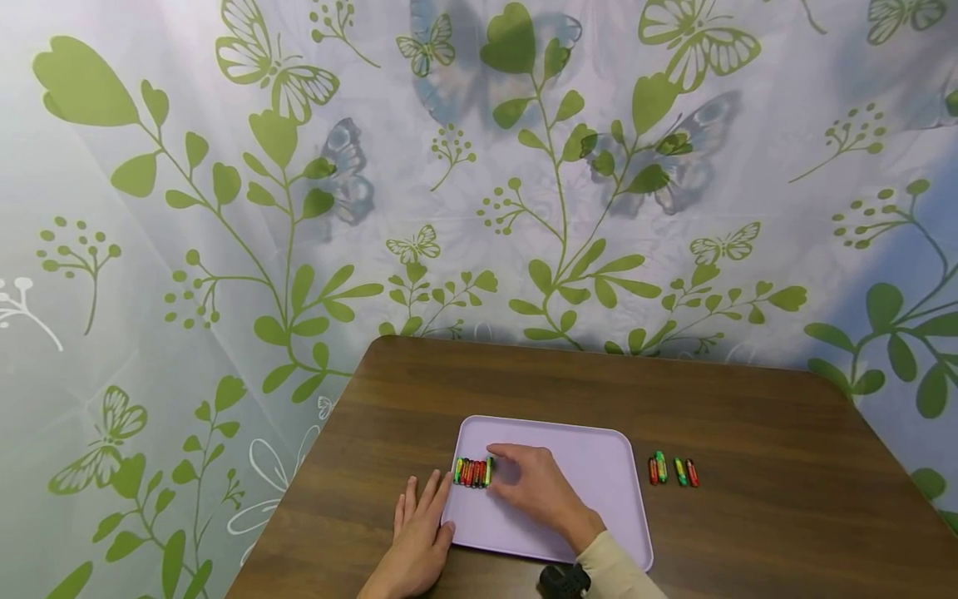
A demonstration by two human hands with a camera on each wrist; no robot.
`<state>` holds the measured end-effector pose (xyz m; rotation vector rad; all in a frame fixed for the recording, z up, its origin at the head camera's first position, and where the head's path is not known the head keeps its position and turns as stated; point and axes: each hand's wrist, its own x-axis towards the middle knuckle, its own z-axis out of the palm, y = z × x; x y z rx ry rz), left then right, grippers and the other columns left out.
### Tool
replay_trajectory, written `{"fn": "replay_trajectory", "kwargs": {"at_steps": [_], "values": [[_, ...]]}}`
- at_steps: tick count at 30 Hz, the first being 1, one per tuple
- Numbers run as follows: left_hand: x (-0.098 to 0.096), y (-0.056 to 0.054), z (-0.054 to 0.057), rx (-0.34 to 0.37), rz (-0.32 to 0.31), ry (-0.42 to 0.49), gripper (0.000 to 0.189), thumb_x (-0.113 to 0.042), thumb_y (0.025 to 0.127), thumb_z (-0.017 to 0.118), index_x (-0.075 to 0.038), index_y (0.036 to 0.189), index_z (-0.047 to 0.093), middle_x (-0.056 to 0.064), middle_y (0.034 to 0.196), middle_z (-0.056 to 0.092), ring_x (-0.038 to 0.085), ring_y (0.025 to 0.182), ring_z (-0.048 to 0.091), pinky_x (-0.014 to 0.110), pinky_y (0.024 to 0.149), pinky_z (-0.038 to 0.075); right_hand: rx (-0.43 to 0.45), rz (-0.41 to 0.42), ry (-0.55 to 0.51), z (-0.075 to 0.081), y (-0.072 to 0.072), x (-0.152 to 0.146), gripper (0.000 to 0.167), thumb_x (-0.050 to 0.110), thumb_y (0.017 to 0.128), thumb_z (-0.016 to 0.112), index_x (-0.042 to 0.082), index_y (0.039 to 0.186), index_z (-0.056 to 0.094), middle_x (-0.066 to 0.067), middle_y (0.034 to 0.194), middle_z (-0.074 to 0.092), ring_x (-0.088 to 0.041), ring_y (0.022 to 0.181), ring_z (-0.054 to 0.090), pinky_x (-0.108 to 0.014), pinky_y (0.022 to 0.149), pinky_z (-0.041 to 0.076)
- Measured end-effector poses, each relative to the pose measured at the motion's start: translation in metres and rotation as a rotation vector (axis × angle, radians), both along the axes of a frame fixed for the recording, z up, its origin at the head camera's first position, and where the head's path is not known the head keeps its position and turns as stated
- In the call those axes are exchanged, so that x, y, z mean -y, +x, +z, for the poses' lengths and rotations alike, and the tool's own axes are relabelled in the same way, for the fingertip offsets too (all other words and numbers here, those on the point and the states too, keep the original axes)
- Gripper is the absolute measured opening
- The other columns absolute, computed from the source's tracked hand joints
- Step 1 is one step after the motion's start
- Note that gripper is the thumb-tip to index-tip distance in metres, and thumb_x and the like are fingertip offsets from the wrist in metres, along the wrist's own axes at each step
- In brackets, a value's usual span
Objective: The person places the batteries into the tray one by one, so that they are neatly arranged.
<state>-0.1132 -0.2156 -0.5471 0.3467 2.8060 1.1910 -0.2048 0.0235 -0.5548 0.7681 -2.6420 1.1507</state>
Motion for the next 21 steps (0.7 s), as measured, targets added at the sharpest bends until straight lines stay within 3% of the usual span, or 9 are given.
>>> {"fn": "replay_trajectory", "kwargs": {"at_steps": [13, 21], "values": [[0.001, -0.001, 0.001, 0.026, 0.002, 0.013, 0.068, -0.008, 0.106, 0.062, -0.006, 0.170, 0.038, 0.030, 0.177, 0.028, 0.065, 0.163, -0.001, 0.082, 0.125, -0.002, 0.117, -0.062, -0.069, 0.010, 0.002, -0.049, 0.054, 0.018, 0.084, 0.095, 0.011, 0.135, 0.078, 0.000, 0.132, 0.080, -0.027, 0.120, 0.078, -0.051, 0.105, 0.062], [0.000, -0.001, 0.002, 0.026, 0.002, 0.022, 0.068, -0.007, 0.106, 0.062, -0.005, 0.169, 0.038, 0.031, 0.176, 0.028, 0.066, 0.163, 0.000, 0.082, 0.125, -0.003, 0.090, -0.097, -0.070, 0.017, 0.006, -0.086, 0.055, 0.017, 0.083, 0.096, 0.012, 0.135, 0.079, 0.001, 0.131, 0.081, -0.027, 0.119, 0.079, -0.050, 0.105, 0.062]]}}
